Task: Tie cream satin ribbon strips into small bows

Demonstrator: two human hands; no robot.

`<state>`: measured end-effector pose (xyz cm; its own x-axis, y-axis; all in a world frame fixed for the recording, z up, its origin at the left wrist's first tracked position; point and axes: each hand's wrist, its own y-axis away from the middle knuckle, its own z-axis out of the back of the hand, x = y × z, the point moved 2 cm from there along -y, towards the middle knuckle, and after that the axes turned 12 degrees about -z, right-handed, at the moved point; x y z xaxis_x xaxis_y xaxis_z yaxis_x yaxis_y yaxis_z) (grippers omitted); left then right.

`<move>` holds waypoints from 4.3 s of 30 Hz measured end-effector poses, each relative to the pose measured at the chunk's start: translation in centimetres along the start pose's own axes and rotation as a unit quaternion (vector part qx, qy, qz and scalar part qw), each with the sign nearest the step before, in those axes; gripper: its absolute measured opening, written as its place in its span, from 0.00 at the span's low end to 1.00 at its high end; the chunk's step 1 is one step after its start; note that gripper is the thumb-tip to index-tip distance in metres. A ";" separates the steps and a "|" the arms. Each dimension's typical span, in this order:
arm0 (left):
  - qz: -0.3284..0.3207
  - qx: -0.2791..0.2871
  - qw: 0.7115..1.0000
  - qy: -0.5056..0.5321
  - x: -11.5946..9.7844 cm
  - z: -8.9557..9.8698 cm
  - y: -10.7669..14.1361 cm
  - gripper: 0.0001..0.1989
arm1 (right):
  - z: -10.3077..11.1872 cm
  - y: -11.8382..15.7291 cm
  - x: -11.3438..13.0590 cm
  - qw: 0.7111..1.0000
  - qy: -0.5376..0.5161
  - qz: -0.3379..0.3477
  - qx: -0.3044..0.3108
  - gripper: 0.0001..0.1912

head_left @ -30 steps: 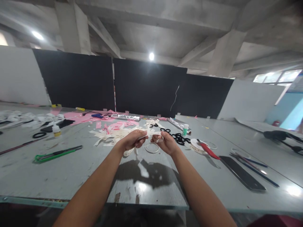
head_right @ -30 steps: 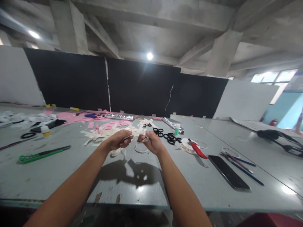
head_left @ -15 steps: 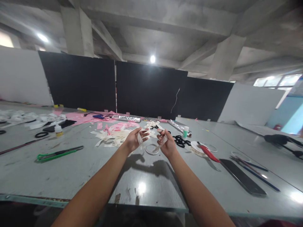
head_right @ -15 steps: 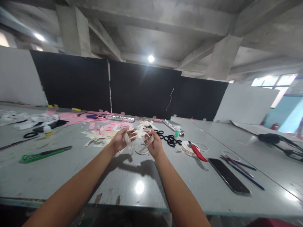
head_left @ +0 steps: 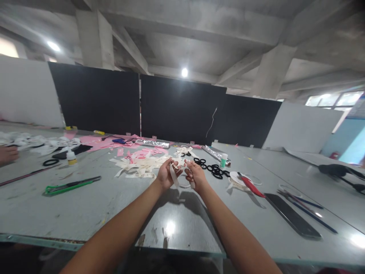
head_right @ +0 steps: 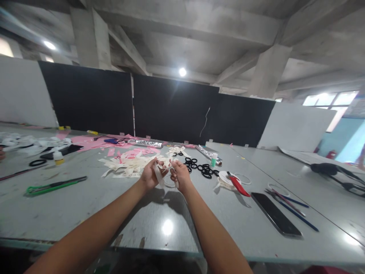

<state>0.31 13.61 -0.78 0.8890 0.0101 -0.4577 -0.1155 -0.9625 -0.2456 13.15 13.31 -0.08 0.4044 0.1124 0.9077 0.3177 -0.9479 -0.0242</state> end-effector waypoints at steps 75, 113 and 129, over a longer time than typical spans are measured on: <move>0.000 0.149 0.956 -0.254 -0.4 -0.2 0.5 0.32 | 2.0 0.9 -0.7 0.969 0.060 -0.199 0.134 0.10; -0.298 0.049 0.768 -0.565 1.0 1.3 -0.5 0.07 | 1.7 -1.1 -0.8 0.996 -0.069 -0.057 -0.019 0.17; -0.254 0.076 0.781 -0.565 1.7 1.8 -1.1 0.08 | 1.9 -1.4 -0.4 0.946 0.235 0.180 -0.133 0.19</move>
<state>1.17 15.12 -2.83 -0.1113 0.6966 -0.7088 -0.0019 -0.7134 -0.7008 14.20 15.21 -1.19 -0.0015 -0.3180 0.9481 -0.0209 -0.9479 -0.3179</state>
